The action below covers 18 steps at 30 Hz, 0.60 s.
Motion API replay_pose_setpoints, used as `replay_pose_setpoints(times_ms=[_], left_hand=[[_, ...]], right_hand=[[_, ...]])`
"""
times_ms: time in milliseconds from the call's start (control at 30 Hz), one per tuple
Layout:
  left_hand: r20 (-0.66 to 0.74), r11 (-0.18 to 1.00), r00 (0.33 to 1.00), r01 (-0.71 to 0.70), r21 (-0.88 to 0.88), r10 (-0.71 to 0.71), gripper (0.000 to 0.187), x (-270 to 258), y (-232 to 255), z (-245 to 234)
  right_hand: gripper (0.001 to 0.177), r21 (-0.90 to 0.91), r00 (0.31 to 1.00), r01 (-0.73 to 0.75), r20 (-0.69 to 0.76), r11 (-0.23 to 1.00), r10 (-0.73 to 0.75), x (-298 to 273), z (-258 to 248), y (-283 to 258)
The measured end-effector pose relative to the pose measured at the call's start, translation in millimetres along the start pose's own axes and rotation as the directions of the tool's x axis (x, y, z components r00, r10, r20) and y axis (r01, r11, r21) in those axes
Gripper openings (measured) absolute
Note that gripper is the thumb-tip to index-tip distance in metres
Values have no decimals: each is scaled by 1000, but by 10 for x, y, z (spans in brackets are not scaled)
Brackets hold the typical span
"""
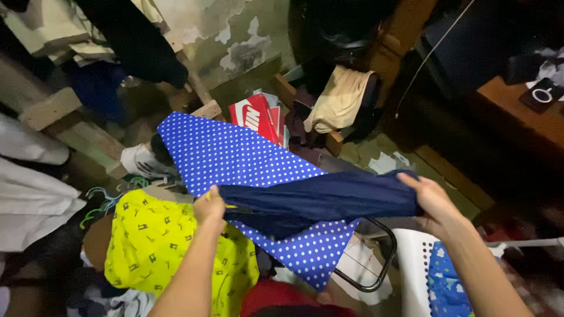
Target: The person folds several items of clothing, including shorts and shirts, on a blue polka-dotted ironing board. They remove hangers from some items, fold them neatly, and place the folded clothes on a white plastic chair.
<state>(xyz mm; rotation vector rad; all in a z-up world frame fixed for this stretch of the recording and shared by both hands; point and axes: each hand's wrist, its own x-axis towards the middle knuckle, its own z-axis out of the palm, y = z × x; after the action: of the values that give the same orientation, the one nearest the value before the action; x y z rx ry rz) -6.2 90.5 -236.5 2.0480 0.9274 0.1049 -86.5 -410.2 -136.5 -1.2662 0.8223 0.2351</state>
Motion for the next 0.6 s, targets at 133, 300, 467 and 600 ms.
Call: replay_pose_setpoints(times_ms=[133, 300, 467, 600], left_hand=[[269, 759, 941, 327, -563, -206, 41, 235, 307, 19], [633, 670, 681, 278, -688, 368, 45, -53, 931, 118], [722, 790, 352, -99, -605, 596, 56, -861, 1511, 380], [628, 630, 77, -188, -754, 774, 54, -1339, 1683, 390]], right_hand=[[28, 50, 957, 150, -259, 987, -133, 484, -128, 99], [35, -740, 759, 124, -359, 661, -544, 686, 390, 302], [30, -635, 603, 660, 129, 402, -787, 438, 1609, 749], [30, -284, 646, 763, 362, 580, -672, 570, 2219, 1023]])
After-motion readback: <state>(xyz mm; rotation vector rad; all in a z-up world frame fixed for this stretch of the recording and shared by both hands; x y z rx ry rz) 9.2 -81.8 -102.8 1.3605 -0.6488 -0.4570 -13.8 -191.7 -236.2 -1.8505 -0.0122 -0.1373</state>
